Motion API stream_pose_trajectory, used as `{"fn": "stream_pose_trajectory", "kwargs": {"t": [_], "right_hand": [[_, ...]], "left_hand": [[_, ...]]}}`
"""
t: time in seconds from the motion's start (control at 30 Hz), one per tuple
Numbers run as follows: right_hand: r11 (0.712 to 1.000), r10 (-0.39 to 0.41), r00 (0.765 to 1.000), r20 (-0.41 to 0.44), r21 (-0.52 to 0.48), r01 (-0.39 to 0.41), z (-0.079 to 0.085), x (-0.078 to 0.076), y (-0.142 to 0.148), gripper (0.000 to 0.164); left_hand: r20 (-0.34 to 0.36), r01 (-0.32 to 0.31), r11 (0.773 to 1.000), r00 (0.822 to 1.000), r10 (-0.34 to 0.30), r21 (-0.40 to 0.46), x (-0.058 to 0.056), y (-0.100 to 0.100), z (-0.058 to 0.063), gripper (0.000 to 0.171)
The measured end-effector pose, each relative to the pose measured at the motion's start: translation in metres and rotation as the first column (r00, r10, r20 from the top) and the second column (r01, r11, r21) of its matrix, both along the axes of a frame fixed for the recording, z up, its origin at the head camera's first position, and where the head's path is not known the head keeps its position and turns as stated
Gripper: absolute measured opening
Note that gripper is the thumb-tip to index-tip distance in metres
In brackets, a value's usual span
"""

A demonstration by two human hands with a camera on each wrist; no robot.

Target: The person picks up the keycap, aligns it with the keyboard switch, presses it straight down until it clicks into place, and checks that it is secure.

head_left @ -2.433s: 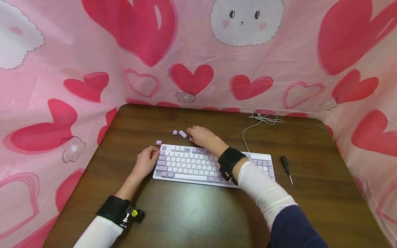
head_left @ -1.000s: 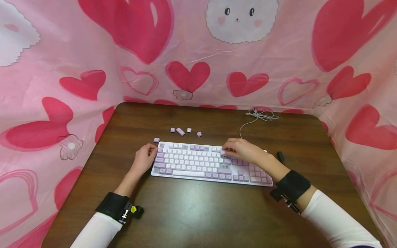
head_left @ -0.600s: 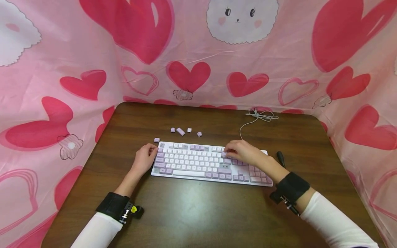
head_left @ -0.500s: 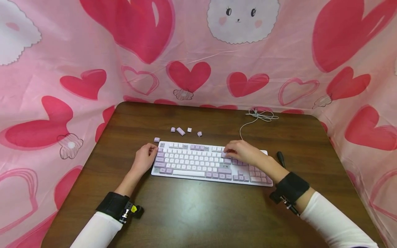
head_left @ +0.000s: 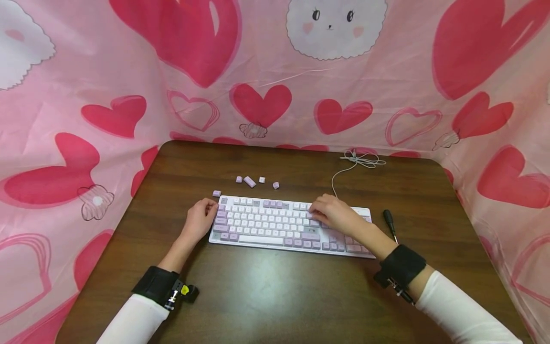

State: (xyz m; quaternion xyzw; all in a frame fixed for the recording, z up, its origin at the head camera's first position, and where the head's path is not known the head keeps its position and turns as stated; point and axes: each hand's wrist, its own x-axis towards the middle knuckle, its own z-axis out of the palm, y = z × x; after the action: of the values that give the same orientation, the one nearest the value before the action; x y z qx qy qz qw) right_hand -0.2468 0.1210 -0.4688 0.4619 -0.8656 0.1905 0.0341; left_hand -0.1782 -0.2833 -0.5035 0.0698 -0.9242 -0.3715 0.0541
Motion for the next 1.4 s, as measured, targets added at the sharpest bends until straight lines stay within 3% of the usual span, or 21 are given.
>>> {"fn": "stream_pose_trajectory", "kwargs": {"t": [0.23,0.43,0.63,0.83,1.2,1.4], "right_hand": [[0.998,-0.068,0.997,0.025,0.012,0.068,-0.004,0.003,0.001,0.013],[0.999,-0.045,0.999,0.021,0.01,0.045,-0.004,0.005,-0.001,0.012],[0.999,-0.049,0.995,0.083,-0.014,0.051,-0.009,0.004,0.001,0.012],[0.999,-0.032,0.999,0.024,-0.004,0.032,-0.01,0.005,-0.002,0.008],[1.0,-0.011,1.0,-0.004,0.002,0.011,-0.003,0.003,-0.004,0.011],[0.996,0.025,0.997,-0.078,0.087,-0.018,0.005,0.002,-0.011,0.015]], "left_hand": [[-0.002,-0.005,1.0,1.0,0.005,-0.006,-0.001,-0.001,-0.001,0.02],[-0.007,-0.006,1.0,1.0,0.006,-0.01,-0.001,-0.001,-0.002,0.02],[-0.007,0.002,1.0,1.0,-0.002,-0.006,0.0,-0.001,-0.002,0.02],[-0.012,0.008,1.0,1.0,-0.008,-0.004,0.0,-0.001,-0.001,0.02],[-0.022,0.008,1.0,1.0,-0.008,-0.003,0.0,-0.001,0.001,0.019],[-0.019,0.013,1.0,1.0,-0.013,0.002,0.002,0.001,0.002,0.019]]}}
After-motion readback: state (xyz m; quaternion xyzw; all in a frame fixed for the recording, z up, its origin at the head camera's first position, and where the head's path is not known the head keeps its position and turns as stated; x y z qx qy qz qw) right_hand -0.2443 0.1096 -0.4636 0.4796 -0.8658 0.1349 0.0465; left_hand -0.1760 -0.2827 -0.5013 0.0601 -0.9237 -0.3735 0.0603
